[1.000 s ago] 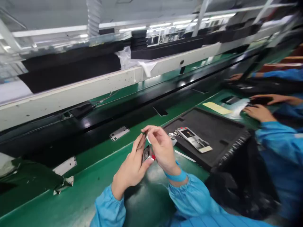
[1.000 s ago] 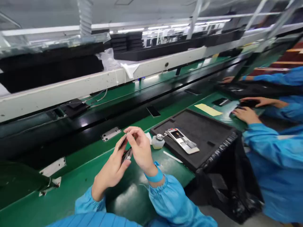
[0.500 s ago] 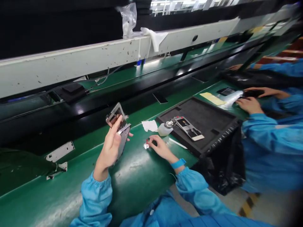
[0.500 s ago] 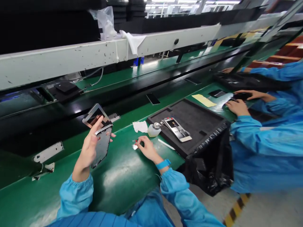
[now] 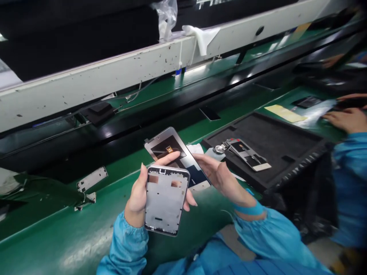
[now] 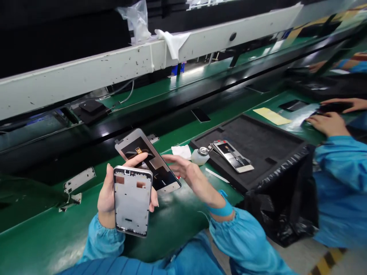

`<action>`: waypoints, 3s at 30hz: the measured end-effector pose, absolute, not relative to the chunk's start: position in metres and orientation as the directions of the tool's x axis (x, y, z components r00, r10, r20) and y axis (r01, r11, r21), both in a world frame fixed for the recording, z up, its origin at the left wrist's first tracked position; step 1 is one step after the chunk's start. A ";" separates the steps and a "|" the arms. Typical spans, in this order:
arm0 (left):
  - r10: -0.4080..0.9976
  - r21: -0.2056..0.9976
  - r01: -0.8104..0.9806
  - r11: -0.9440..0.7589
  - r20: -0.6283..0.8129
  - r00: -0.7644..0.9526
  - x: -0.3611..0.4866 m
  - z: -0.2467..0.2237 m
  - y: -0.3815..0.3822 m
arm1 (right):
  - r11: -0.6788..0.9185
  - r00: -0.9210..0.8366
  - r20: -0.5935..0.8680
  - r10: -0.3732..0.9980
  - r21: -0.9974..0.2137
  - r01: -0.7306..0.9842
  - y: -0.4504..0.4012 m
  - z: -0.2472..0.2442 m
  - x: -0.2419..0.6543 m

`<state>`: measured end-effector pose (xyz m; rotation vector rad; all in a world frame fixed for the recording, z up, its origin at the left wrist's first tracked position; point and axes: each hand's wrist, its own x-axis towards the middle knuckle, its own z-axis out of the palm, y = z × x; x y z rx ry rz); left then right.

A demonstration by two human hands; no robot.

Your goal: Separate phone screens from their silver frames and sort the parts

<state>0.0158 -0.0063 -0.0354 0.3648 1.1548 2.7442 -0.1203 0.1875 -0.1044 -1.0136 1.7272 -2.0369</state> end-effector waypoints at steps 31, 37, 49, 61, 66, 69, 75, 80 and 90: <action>-0.447 0.761 0.467 -0.451 0.260 -0.856 0.001 -0.043 -0.012 | -0.154 -0.469 0.598 -0.651 -0.708 -0.689 0.209 -0.082 -0.094; -0.488 0.753 0.536 -0.382 0.328 -0.809 -0.003 -0.046 -0.026 | -0.082 -0.379 0.599 -0.705 -0.600 -0.796 0.217 -0.073 -0.101; -0.423 0.776 0.560 -0.290 0.421 -0.802 0.007 -0.043 -0.030 | -0.054 -0.398 0.545 -0.738 -0.636 -0.770 0.200 -0.066 -0.089; -0.416 0.770 0.617 -0.159 0.515 -0.749 0.005 -0.044 -0.053 | -0.152 -0.439 0.531 -0.725 -0.745 -0.650 0.195 -0.084 -0.087; -0.334 0.782 0.622 -0.054 0.573 -0.749 -0.002 -0.053 -0.047 | -0.193 -0.488 0.531 -0.692 -0.788 -0.585 0.169 -0.093 -0.080; -0.304 0.791 0.611 0.016 0.586 -0.751 -0.007 -0.058 -0.046 | -0.223 -0.519 0.529 -0.672 -0.812 -0.539 0.155 -0.101 -0.078; -0.366 0.813 0.569 0.125 0.570 -0.735 -0.007 -0.059 -0.044 | -0.227 -0.500 0.525 -0.689 -0.811 -0.539 0.145 -0.113 -0.078; -0.395 0.823 0.550 0.142 0.556 -0.731 -0.007 -0.060 -0.047 | -0.258 -0.534 0.526 -0.662 -0.828 -0.497 0.135 -0.115 -0.075; -0.489 0.828 0.550 -0.109 0.437 -0.755 -0.006 -0.053 -0.022 | -0.234 -0.456 0.685 -0.569 -0.666 -0.709 0.119 -0.128 -0.079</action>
